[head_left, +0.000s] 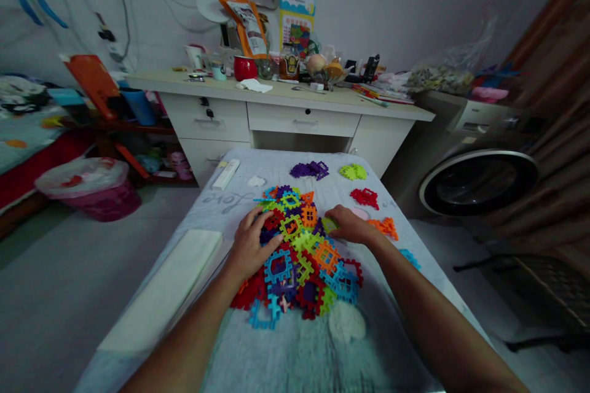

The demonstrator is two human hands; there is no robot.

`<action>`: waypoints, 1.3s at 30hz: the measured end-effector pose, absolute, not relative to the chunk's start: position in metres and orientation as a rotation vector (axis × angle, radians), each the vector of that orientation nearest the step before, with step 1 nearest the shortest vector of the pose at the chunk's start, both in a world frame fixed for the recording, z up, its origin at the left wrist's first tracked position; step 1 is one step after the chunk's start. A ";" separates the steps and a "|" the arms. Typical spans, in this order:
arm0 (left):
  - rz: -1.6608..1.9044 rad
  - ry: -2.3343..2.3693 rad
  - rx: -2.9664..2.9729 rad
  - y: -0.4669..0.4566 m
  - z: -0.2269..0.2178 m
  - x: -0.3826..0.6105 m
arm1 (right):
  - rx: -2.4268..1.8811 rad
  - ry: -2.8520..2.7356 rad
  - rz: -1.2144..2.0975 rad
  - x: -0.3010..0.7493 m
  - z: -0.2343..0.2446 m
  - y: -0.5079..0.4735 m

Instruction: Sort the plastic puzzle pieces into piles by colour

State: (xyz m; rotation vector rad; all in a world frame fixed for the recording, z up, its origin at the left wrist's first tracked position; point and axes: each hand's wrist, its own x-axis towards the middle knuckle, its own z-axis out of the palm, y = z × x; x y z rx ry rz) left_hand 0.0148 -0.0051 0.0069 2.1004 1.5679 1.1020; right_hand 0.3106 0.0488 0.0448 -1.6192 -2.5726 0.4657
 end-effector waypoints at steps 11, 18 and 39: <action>1.053 1.592 2.068 -0.004 0.005 0.015 | -1.727 -2.308 0.606 0.324 0.059 0.056; 1.095 1.580 2.061 -0.001 0.002 0.014 | -1.785 -1.751 0.861 0.344 0.048 0.093; 1.040 1.602 2.053 -0.001 0.000 0.013 | -1.641 -0.559 0.745 0.382 0.050 0.239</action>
